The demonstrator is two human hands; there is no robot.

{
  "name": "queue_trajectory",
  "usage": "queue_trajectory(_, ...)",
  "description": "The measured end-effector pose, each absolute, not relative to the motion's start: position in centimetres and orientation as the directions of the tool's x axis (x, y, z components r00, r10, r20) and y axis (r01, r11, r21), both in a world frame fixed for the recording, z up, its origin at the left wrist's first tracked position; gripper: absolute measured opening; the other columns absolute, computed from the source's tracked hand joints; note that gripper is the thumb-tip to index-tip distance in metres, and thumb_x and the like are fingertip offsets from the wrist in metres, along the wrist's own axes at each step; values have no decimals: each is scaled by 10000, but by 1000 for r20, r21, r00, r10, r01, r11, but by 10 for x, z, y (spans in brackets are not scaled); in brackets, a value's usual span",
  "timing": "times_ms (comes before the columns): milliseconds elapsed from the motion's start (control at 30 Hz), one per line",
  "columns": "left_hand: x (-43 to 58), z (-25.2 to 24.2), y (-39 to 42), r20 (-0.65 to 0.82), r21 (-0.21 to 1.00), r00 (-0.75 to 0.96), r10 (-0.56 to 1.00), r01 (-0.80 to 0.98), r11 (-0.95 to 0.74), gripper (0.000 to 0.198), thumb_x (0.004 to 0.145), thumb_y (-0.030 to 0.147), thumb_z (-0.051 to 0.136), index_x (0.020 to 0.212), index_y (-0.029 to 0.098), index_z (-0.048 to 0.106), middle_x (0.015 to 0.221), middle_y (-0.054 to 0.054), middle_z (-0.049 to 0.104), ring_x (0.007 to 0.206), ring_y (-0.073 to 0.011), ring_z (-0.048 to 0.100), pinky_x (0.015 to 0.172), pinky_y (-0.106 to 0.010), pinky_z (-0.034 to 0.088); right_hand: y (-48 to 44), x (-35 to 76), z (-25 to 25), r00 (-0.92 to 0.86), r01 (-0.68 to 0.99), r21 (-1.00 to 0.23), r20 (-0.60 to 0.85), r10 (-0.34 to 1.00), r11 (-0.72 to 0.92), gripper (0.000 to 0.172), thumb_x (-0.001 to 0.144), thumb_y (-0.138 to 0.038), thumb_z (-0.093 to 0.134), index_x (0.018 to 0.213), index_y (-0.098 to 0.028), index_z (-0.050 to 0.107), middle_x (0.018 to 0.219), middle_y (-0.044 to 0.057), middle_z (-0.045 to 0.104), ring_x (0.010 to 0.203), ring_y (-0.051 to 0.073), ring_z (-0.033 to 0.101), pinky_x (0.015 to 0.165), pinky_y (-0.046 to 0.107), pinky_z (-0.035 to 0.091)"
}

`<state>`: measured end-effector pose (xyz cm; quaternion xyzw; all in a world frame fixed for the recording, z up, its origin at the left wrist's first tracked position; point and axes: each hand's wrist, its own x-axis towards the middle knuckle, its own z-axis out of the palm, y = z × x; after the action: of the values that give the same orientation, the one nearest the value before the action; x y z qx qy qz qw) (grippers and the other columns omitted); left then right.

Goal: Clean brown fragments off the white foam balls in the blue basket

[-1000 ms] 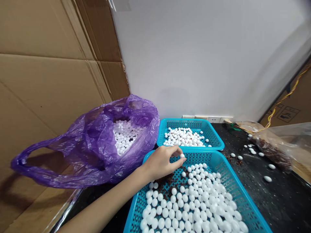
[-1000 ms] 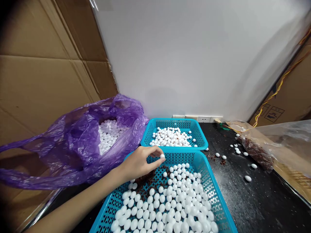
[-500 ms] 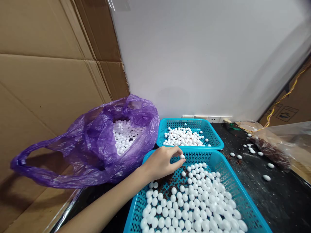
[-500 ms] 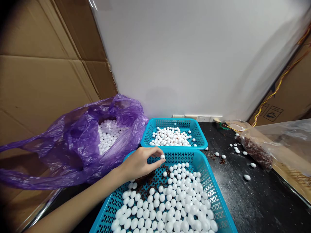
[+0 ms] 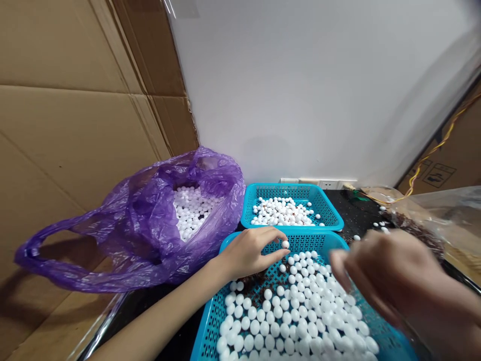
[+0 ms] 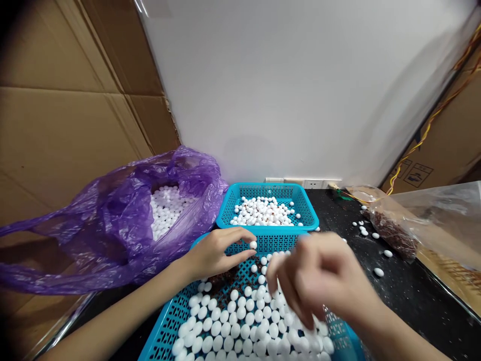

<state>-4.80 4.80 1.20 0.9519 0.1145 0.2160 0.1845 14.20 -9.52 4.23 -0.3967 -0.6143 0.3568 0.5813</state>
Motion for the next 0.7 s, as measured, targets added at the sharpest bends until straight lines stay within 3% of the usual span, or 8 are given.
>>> queue_trajectory(100,-49,17,46,493,339,851,179,1,-941,171,887,283,538,1004,166,578,971,-50,638,922,-152,600,831,-274,496,-61,138,35,63,-9,-936,352,934,353,202,862,-340,582,708,-213,548,579,-35,492,486,98,459,483,243,399)
queue_trajectory(233,-50,19,45,641,298,738,209,11,-954,183,896,255,525,1058,176,561,994,-59,618,950,-155,588,846,-287,504,-33,136,17,-38,-175,-964,209,977,200,158,819,-360,615,853,-209,583,698,-12,533,514,92,472,473,237,413)
queue_trajectory(367,-51,16,46,655,323,715,245,28,-946,213,902,238,519,1107,188,549,1021,-55,590,972,-147,574,872,-283,494,-32,137,7,-110,-277,-952,168,980,132,144,788,-326,669,832,-191,649,736,13,584,616,105,534,519,220,455)
queue_trajectory(567,-50,17,45,626,302,759,177,-28,-953,207,903,261,514,1088,195,577,977,-51,564,924,-152,582,817,-278,508,-33,138,6,-132,-326,-944,101,986,53,109,742,-231,736,825,-200,673,751,12,671,694,109,618,642,218,506)
queue_trajectory(700,-49,16,45,697,285,701,151,-77,-956,225,850,229,599,1064,165,569,960,-57,567,907,-151,582,806,-276,509,-32,140,4,-162,-330,-944,83,983,25,125,739,-188,741,851,-220,696,793,-2,701,724,100,643,697,208,524)
